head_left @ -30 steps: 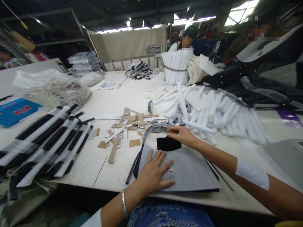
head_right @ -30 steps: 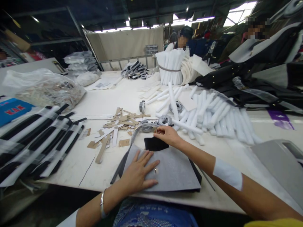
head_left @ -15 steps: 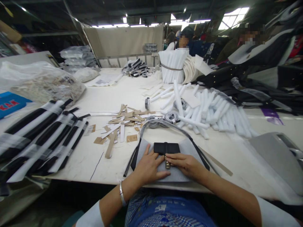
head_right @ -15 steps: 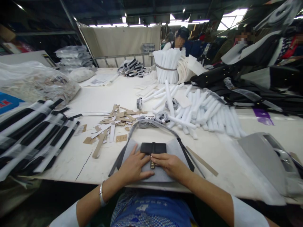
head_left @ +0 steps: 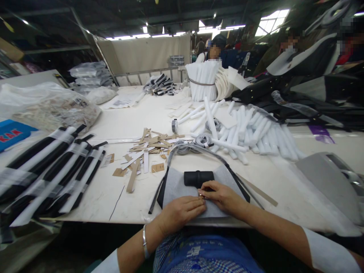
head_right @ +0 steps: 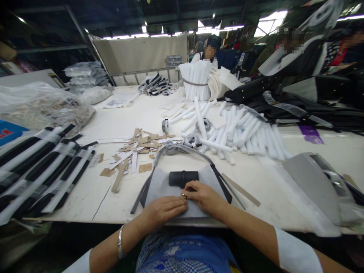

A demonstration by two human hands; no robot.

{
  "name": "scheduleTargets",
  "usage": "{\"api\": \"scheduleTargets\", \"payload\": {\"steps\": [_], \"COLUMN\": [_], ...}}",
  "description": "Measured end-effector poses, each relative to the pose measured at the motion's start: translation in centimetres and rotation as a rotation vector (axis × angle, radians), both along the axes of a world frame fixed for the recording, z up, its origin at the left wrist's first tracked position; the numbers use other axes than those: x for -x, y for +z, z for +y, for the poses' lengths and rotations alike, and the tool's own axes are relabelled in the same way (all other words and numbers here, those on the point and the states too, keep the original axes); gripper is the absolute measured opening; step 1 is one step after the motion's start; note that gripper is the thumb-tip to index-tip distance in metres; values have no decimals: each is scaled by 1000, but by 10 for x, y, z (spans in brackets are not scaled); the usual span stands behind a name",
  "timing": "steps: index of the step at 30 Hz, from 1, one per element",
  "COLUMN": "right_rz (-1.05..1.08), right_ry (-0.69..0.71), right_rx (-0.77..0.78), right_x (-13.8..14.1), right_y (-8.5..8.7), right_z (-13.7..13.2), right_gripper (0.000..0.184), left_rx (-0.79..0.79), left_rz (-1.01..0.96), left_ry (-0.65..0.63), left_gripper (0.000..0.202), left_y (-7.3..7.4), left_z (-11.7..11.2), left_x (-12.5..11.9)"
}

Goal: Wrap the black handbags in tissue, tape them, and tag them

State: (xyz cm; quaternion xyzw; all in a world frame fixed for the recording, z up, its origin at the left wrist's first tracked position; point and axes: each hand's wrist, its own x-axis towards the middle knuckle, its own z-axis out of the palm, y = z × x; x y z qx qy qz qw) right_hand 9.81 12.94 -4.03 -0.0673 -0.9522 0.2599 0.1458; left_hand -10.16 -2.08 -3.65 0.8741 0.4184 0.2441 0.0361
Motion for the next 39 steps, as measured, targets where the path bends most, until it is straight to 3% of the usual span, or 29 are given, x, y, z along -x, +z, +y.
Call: {"api": "scheduleTargets", "payload": {"steps": [4, 7, 15, 24, 32, 35, 39], "right_rz": [-84, -159, -215, -265, -321, -348, -363], "right_ry": [16, 24, 268, 173, 327, 260, 40], "right_rx": [40, -30, -157, -228, -255, -250, -239], "right_x": [2, 7, 25, 29, 37, 38, 36], "right_y": [2, 7, 22, 21, 29, 27, 20], "right_z": [1, 5, 22, 3, 20, 15, -8], "right_gripper": [30, 27, 22, 13, 10, 9, 9], "left_rx": [232, 315, 286, 238, 218, 186, 171], "left_rz": [-106, -158, -205, -235, -213, -217, -214], "left_ry": [44, 55, 59, 62, 59, 61, 73], "left_gripper": [42, 44, 46, 44, 42, 42, 44], "left_y": [8, 14, 9, 4, 2, 0, -2], "left_z": [0, 0, -2, -2, -3, -2, -2], "left_x": [-6, -10, -10, -9, -8, -8, -9]}}
